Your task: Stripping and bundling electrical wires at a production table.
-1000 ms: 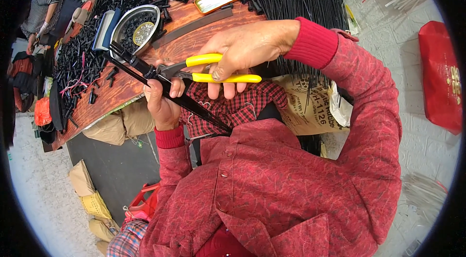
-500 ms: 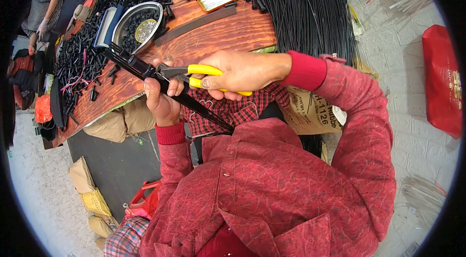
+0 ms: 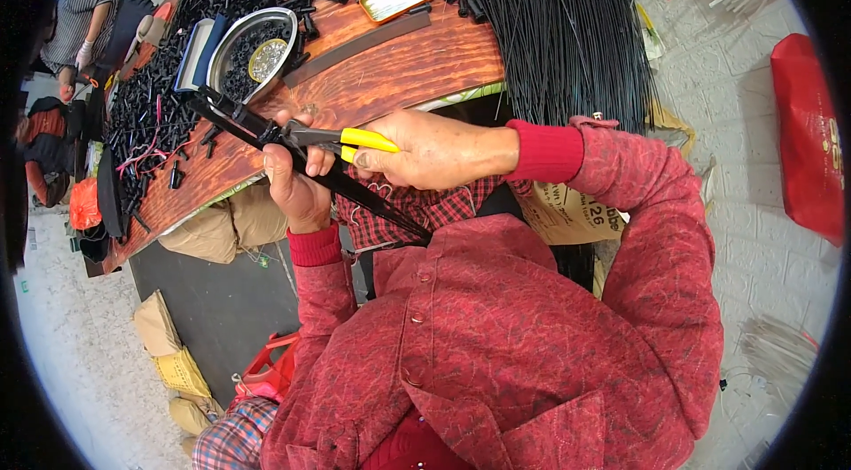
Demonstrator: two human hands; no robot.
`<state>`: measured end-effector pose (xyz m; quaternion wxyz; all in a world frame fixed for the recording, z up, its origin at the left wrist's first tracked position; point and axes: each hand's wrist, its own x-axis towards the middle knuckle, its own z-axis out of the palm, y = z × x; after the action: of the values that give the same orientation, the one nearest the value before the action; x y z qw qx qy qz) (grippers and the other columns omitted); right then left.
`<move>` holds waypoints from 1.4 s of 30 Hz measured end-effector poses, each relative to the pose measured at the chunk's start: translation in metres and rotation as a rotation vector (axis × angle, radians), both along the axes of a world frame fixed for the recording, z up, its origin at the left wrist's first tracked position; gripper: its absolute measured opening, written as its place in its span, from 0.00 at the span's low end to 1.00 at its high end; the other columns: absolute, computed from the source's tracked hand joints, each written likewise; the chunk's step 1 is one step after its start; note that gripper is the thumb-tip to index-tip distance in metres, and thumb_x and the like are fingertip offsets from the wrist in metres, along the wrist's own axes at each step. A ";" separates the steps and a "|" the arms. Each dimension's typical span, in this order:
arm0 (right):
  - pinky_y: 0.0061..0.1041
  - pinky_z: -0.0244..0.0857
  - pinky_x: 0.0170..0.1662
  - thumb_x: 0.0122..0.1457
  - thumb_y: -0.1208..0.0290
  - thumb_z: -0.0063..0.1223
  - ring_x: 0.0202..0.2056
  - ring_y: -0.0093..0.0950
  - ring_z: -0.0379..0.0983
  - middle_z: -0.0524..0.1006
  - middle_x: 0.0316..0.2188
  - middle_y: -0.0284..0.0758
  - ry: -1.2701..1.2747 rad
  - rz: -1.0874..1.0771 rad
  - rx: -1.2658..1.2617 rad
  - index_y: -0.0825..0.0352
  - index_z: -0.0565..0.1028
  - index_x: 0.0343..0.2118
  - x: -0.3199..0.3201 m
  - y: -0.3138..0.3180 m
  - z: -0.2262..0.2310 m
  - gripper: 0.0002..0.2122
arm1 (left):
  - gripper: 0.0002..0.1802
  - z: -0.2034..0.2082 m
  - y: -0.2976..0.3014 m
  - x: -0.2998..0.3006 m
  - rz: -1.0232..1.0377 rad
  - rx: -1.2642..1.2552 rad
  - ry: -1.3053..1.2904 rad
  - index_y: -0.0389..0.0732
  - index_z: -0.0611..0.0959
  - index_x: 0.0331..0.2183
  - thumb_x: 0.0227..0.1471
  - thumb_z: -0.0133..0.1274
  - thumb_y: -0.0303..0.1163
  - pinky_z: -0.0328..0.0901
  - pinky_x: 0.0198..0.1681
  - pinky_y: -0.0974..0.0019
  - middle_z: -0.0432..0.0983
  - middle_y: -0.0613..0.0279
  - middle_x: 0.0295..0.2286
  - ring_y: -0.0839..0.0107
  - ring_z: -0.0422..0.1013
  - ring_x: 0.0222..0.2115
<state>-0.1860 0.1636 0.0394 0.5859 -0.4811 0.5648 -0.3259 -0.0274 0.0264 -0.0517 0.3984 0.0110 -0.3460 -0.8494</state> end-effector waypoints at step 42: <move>0.18 0.68 0.27 0.64 0.60 0.43 0.26 0.20 0.75 0.78 0.33 0.36 -0.001 0.143 0.055 0.70 0.68 0.48 -0.040 -0.005 0.053 0.18 | 0.32 0.032 0.000 -0.008 -0.046 -0.140 -0.121 0.35 0.64 0.54 0.61 0.41 0.52 0.55 0.20 0.73 0.63 0.66 0.21 0.78 0.57 0.18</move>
<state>-0.2260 0.1586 0.0923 0.6210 -0.5037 0.5374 -0.2679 -0.0351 0.0264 -0.0194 0.3568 0.0265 -0.4282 -0.8298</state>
